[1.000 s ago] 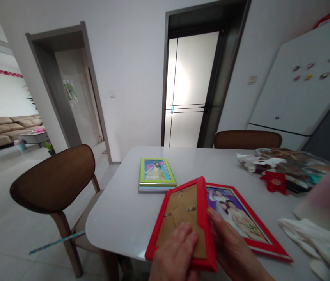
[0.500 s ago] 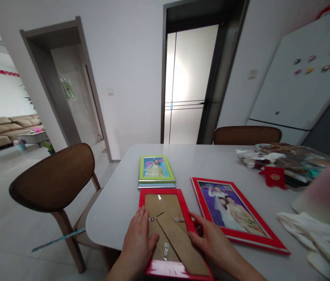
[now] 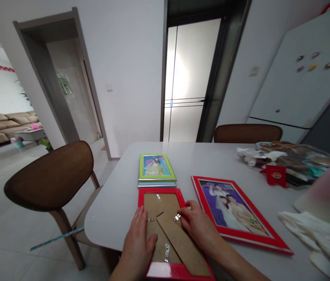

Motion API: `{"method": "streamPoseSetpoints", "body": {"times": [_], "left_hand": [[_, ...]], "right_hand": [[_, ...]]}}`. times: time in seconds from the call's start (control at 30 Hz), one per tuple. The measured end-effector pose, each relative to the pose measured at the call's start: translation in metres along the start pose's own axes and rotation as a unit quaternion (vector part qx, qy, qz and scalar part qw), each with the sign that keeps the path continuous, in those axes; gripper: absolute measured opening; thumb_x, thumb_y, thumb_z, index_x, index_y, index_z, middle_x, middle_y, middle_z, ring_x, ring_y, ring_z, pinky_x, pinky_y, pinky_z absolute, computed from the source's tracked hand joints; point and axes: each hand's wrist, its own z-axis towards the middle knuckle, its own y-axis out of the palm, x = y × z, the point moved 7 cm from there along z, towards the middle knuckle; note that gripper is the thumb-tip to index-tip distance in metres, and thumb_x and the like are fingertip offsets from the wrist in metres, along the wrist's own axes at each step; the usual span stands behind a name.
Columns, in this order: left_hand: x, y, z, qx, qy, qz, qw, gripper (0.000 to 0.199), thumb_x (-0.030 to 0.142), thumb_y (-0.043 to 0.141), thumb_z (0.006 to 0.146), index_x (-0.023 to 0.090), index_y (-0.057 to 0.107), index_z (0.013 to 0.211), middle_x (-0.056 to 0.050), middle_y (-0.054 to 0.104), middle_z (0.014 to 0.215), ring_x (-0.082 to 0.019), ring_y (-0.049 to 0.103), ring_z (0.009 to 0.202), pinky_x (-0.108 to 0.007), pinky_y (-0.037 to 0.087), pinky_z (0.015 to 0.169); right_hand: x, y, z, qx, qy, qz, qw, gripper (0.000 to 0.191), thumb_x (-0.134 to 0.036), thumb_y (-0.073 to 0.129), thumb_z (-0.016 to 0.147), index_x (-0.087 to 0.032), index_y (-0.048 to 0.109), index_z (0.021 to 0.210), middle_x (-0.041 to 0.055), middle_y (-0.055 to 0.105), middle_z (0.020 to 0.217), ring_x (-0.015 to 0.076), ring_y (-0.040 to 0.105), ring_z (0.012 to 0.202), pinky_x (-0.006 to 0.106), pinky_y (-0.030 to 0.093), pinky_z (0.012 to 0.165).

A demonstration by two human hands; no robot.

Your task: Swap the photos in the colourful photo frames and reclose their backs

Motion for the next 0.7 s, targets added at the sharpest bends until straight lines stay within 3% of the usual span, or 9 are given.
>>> {"method": "streamPoseSetpoints", "body": {"times": [0.2, 0.33, 0.47, 0.7], "left_hand": [[-0.002, -0.002, 0.000, 0.026, -0.009, -0.054, 0.998, 0.060, 0.011, 0.046, 0.063, 0.007, 0.036, 0.122, -0.013, 0.034, 0.132, -0.021, 0.028, 0.122, -0.038, 0.023, 0.101], [-0.007, -0.002, -0.001, 0.034, -0.029, -0.057, 0.997, 0.059, 0.010, 0.043, 0.064, 0.005, 0.034, 0.123, -0.014, 0.032, 0.133, -0.020, 0.028, 0.122, -0.037, 0.022, 0.102], [-0.010, -0.001, -0.001, 0.033, -0.049, -0.051, 0.997, 0.059, 0.009, 0.044, 0.064, 0.006, 0.036, 0.122, -0.013, 0.036, 0.131, -0.020, 0.030, 0.121, -0.036, 0.023, 0.102], [-0.008, -0.003, 0.000, 0.046, -0.053, -0.058, 0.996, 0.057, 0.008, 0.043, 0.064, 0.004, 0.038, 0.121, -0.014, 0.038, 0.130, -0.021, 0.030, 0.121, -0.035, 0.023, 0.102]], "right_hand": [[-0.018, -0.006, 0.010, 0.042, -0.050, -0.053, 0.996, 0.028, -0.020, 0.043, 0.075, -0.017, 0.060, 0.097, 0.0105, 0.050, 0.106, 0.0200, 0.045, 0.098, 0.029, 0.034, 0.084], [-0.039, 0.009, 0.033, 0.033, -0.072, -0.068, 0.995, 0.027, -0.019, 0.039, 0.078, -0.019, 0.060, 0.096, 0.0076, 0.055, 0.097, 0.0176, 0.046, 0.091, 0.026, 0.034, 0.080], [-0.042, 0.024, 0.053, 0.039, -0.053, -0.079, 0.995, 0.026, -0.020, 0.039, 0.078, -0.019, 0.061, 0.092, 0.0084, 0.055, 0.090, 0.0190, 0.046, 0.086, 0.029, 0.033, 0.073], [-0.043, 0.027, 0.048, 0.040, -0.062, -0.083, 0.994, 0.029, -0.024, 0.041, 0.078, -0.024, 0.055, 0.104, 0.0070, 0.054, 0.097, 0.0196, 0.044, 0.089, 0.030, 0.031, 0.074]]}}
